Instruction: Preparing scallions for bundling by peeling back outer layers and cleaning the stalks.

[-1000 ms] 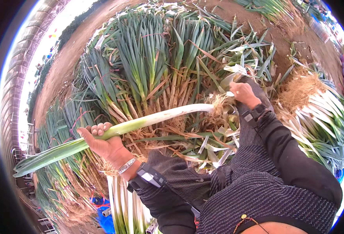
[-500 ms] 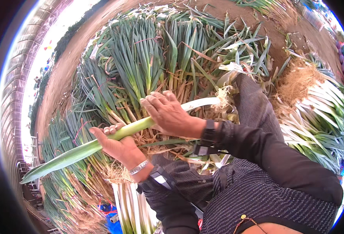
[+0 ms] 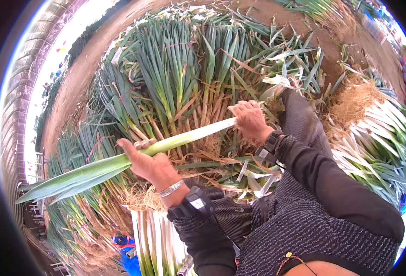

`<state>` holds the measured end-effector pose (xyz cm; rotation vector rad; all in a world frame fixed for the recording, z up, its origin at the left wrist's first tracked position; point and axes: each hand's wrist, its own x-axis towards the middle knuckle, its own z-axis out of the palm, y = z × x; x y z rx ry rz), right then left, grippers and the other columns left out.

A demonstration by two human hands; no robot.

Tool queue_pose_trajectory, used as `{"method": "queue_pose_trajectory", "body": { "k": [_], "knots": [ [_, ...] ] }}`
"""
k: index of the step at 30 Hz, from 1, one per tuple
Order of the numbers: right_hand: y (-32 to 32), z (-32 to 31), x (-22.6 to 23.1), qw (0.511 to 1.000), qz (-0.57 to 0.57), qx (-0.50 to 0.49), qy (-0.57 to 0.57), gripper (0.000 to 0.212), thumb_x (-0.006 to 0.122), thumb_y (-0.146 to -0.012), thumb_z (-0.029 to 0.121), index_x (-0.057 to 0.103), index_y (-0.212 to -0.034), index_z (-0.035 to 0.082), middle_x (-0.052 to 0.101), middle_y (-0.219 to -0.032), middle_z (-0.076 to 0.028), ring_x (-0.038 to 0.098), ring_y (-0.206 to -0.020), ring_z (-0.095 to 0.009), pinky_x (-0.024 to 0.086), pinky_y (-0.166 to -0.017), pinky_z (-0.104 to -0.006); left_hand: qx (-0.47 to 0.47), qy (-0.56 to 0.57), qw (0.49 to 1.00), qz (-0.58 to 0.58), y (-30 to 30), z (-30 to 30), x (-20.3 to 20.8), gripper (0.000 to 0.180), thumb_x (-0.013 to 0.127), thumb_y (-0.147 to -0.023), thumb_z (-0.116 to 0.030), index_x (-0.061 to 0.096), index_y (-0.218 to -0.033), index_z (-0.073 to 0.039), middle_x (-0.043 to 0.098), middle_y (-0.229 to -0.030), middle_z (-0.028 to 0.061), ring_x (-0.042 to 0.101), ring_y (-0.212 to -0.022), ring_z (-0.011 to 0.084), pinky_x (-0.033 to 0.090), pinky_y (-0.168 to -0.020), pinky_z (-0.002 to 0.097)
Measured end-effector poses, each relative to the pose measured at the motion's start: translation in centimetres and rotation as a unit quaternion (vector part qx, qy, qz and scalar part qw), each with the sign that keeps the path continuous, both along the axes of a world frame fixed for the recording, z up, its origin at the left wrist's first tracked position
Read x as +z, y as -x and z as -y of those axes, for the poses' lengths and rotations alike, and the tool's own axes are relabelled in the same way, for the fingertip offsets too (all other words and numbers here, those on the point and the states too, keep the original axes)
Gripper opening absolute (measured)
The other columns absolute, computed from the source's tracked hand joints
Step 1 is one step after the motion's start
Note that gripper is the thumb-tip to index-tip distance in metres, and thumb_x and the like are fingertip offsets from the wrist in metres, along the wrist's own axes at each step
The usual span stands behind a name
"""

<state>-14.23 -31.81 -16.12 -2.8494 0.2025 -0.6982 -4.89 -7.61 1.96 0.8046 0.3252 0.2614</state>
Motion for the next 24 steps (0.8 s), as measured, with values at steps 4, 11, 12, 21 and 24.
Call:
{"method": "queue_pose_trajectory", "body": {
  "k": [4, 11, 12, 21, 24],
  "knots": [
    [3.2, 1.8, 0.1, 1.000, 0.026, -0.001, -0.011, 0.036, 0.072, -0.079, 0.032, 0.067, -0.107, 0.010, 0.067, -0.085, -0.008, 0.064, -0.083, -0.030, 0.041, -0.086, -0.0451, 0.057, -0.033, 0.998, 0.000, -1.3, -1.2, -0.2, 0.046, 0.080, -0.079, -0.037, 0.048, -0.092, -0.007, 0.043, -0.064, -0.0012, 0.047, -0.053, 0.0133, 0.048, -0.054, 0.0301],
    [2.5, -1.0, 4.2, 0.933, 0.012, 0.153, -0.325, 0.037, 0.077, -0.079, 0.026, 0.066, -0.108, 0.006, 0.068, -0.093, -0.012, 0.066, -0.085, -0.029, 0.052, -0.076, -0.0363, 0.001, 0.013, 1.000, -0.018, -1.3, -0.2, -0.8, 0.036, 0.079, -0.080, -0.034, 0.052, -0.083, -0.012, 0.044, -0.060, -0.0023, 0.045, -0.054, 0.0116, 0.045, -0.056, 0.0280],
    [2.3, -1.4, 4.3, 0.933, 0.011, 0.152, -0.327, 0.037, 0.077, -0.079, 0.026, 0.066, -0.108, 0.006, 0.068, -0.093, -0.012, 0.066, -0.085, -0.029, 0.052, -0.076, -0.0363, 0.000, 0.010, 1.000, -0.019, -1.5, -0.5, -0.9, 0.036, 0.079, -0.080, -0.034, 0.052, -0.083, -0.012, 0.044, -0.060, -0.0023, 0.045, -0.054, 0.0116, 0.045, -0.056, 0.0280],
    [1.9, -1.3, 4.1, 0.744, -0.190, 0.120, -0.629, 0.027, 0.063, -0.087, 0.012, 0.068, -0.111, -0.001, 0.067, -0.088, 0.002, 0.055, -0.075, -0.003, 0.044, -0.067, -0.0205, -0.015, -0.007, 1.000, -0.011, -0.6, -0.9, -0.2, 0.034, 0.077, -0.082, -0.035, 0.051, -0.084, -0.013, 0.044, -0.060, -0.0031, 0.045, -0.053, 0.0096, 0.044, -0.054, 0.0281],
    [2.0, -1.6, 4.6, 0.734, -0.182, 0.140, -0.639, 0.026, 0.059, -0.087, 0.008, 0.068, -0.110, -0.001, 0.067, -0.089, 0.001, 0.056, -0.077, -0.004, 0.044, -0.069, -0.0203, -0.004, -0.030, 1.000, -0.003, -0.5, -1.0, 0.1, 0.033, 0.076, -0.083, -0.035, 0.052, -0.085, -0.012, 0.044, -0.060, -0.0033, 0.045, -0.053, 0.0093, 0.045, -0.055, 0.0276]
  ]
}}
